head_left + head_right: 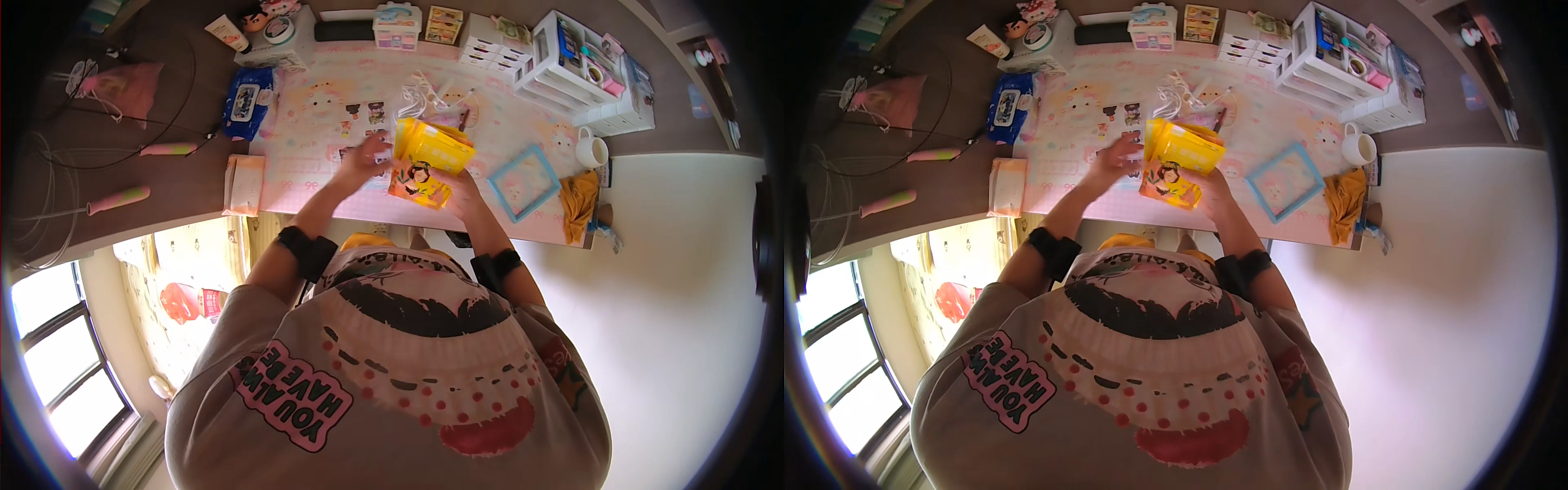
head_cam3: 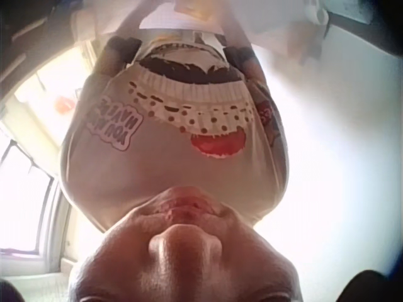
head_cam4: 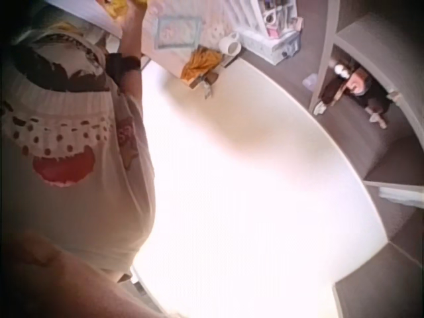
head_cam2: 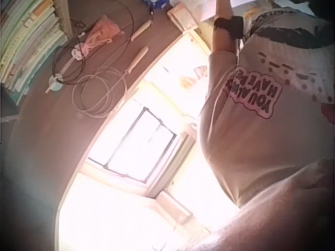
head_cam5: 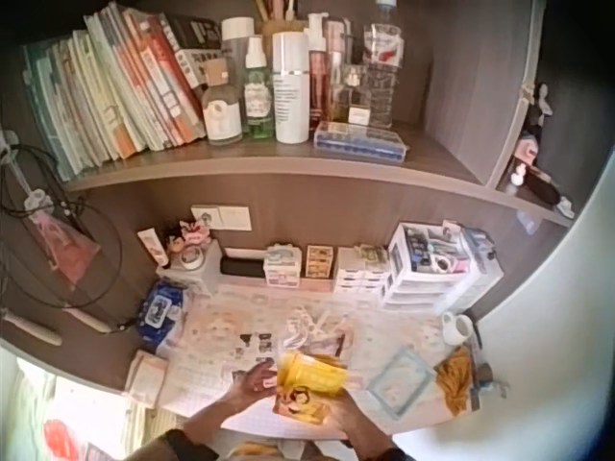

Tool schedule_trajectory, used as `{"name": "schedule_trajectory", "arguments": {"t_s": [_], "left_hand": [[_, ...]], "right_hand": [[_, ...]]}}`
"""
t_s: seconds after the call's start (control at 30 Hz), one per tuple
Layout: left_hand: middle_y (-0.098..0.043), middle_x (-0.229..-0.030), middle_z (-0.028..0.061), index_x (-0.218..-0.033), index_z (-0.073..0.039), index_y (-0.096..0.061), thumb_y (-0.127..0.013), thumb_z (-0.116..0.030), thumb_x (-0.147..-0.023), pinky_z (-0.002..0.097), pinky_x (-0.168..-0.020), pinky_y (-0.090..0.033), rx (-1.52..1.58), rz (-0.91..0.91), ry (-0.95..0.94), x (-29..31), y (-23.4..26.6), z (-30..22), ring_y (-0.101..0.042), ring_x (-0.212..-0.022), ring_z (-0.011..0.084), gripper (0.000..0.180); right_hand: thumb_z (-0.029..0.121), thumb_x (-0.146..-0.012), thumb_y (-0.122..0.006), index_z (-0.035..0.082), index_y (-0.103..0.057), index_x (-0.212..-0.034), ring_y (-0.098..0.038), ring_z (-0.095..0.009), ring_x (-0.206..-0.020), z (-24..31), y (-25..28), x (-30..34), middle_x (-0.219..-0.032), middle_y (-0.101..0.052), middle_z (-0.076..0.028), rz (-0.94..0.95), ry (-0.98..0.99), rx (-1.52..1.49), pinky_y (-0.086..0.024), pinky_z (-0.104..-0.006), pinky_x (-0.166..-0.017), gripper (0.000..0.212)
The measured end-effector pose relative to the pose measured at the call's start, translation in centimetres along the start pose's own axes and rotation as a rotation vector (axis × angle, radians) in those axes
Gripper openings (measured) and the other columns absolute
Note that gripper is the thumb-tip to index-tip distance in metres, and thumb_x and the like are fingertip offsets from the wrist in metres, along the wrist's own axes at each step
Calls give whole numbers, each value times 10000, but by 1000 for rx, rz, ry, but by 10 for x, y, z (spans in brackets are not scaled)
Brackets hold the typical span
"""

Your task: Organizing various items including bottles, books, and accessories on a desk and shelf.

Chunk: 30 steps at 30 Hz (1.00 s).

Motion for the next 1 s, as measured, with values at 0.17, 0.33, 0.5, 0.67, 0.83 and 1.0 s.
{"name": "schedule_trajectory", "arguments": {"t_s": [0.17,0.33,0.5,0.67,0.83,1.0], "left_hand": [[-710,-1044,72,-1205,-40,-638,-777,-113,-806,312,-838,-530,-136,158,105,5,-25,0,-665,-934,151,429],[-709,-1091,114,-1180,-48,-655,-721,-79,-816,320,-861,-528,-194,138,-173,15,-34,2,-684,-994,233,371],[-673,-1193,118,-1287,-71,-587,-714,-65,-823,312,-922,-503,-157,125,-178,23,-46,6,-656,-1076,218,481],[-671,-1181,106,-1242,-56,-615,-719,-29,-814,291,-918,-490,-150,176,-158,11,-49,24,-646,-1066,194,442],[-700,-1081,76,-1146,-34,-668,-711,-27,-827,267,-842,-505,54,179,-20,-3,-47,23,-646,-947,147,322],[-707,-1061,81,-1160,-28,-656,-746,-53,-792,275,-833,-512,-94,259,-112,-4,-41,10,-658,-935,144,380]], "right_hand": [[10,-763,-770,21,-640,-1151,-651,-157,-993,1,-19,-9,-1087,-686,-56,-80,64,498,-516,-299,-892,409],[-43,-796,-705,46,-657,-1150,-640,-126,-976,1,-14,-1,-1112,-669,-43,46,214,714,-512,-234,-858,368],[-43,-823,-677,53,-638,-1183,-577,-119,-1102,-5,-15,18,-1258,-583,-47,58,357,666,-475,-247,-936,375],[-36,-832,-670,40,-638,-1158,-597,-134,-1068,-5,-2,15,-1184,-623,-65,44,422,816,-477,-255,-917,337],[-7,-819,-702,24,-637,-1124,-635,-145,-957,9,-21,10,-1049,-670,-63,-112,401,939,-503,-253,-843,314],[17,-793,-754,19,-630,-1122,-641,-140,-962,-6,-8,10,-1047,-675,-70,-119,403,939,-523,-244,-816,351]]}}
Point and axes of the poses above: each hand's wrist, its own x-axis away from the middle knuckle, its own y-axis out of the back of the hand, z = x × y, the point moved 5 cm from there along -x, towards the middle knuckle
